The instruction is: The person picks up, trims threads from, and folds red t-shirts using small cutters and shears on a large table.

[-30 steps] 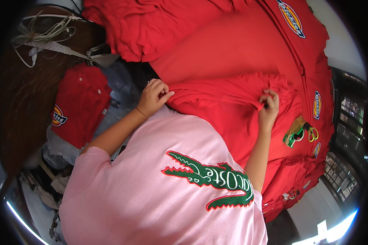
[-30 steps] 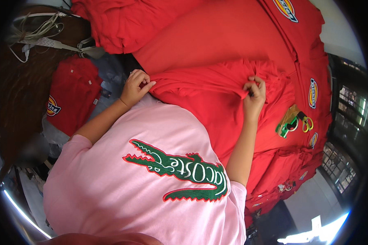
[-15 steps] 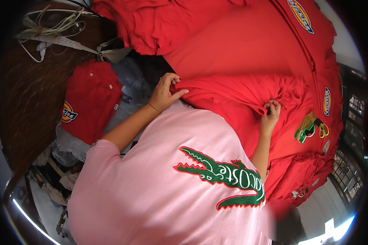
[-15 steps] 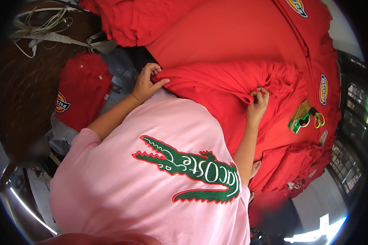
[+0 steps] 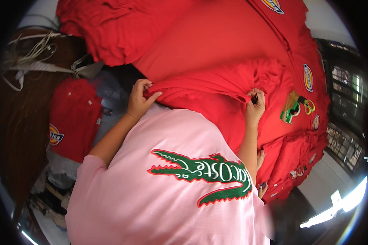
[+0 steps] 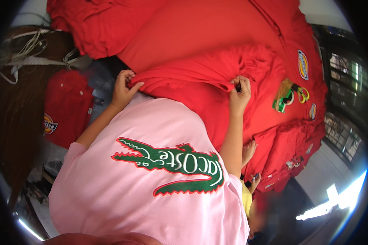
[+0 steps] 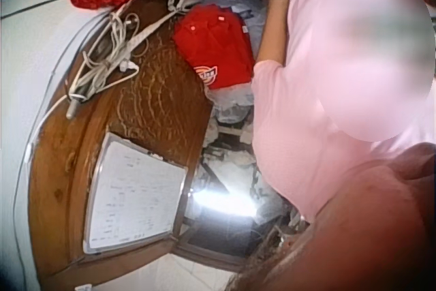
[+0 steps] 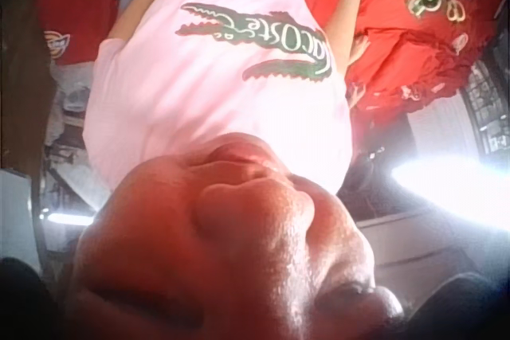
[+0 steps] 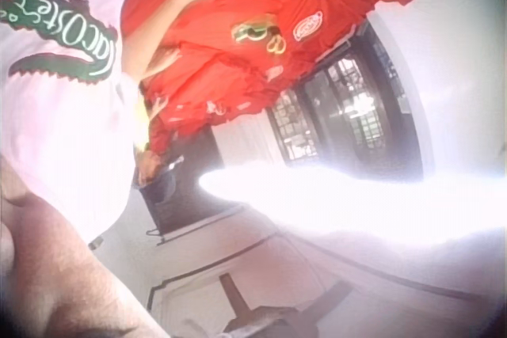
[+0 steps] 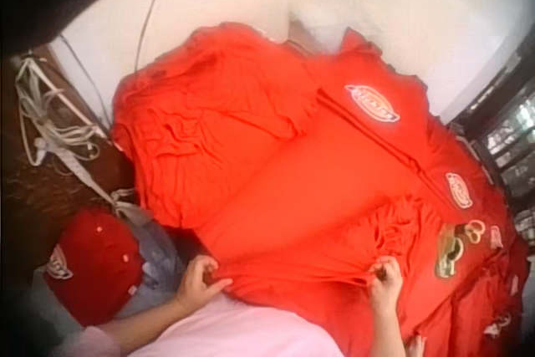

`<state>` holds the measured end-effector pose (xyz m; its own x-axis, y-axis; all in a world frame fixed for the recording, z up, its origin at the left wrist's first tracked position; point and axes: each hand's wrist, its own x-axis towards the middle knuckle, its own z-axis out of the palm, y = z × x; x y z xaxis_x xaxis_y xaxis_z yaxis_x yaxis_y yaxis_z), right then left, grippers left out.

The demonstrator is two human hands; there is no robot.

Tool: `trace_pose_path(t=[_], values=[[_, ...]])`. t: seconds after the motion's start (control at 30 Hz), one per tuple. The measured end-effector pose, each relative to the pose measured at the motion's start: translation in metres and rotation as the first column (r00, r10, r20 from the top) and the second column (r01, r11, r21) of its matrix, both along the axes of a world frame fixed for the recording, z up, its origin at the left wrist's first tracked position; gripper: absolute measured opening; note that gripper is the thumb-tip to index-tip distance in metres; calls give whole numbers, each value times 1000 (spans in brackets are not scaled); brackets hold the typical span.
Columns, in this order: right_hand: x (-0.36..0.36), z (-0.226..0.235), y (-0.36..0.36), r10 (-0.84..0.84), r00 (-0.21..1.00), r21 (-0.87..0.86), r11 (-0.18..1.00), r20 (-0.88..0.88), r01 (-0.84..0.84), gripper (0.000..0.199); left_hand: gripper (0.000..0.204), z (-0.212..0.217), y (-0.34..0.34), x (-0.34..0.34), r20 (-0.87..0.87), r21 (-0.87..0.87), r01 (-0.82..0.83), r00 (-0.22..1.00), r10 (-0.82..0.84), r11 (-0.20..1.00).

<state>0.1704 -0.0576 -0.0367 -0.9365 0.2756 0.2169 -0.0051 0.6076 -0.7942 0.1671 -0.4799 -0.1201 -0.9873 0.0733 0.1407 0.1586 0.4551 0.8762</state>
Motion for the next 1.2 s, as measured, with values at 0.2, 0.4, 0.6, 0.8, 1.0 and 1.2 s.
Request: trace_pose_path(t=[0.2,0.4,0.6,0.8,1.0,1.2], values=[[-21,60,-20,26,993,16,1000,-117,-25,32,37,6,2,-3,-104,-136,71,991,-85,988],[-31,66,-31,-71,980,-228,973,-184,27,26,30,31,21,-16,-186,-190,219,949,-254,957],[-37,73,-36,-83,984,-338,941,-158,25,31,28,53,68,-35,-268,-160,420,853,-449,893],[-34,79,-36,-88,991,-469,883,-100,31,32,52,91,121,-66,-319,-86,531,787,-528,843],[-36,79,-41,-43,992,-506,862,-122,-25,31,99,81,155,-86,16,-372,542,815,-579,754],[-33,70,-44,-117,986,-415,908,-120,57,28,106,72,157,-98,133,-498,582,784,-606,643]])
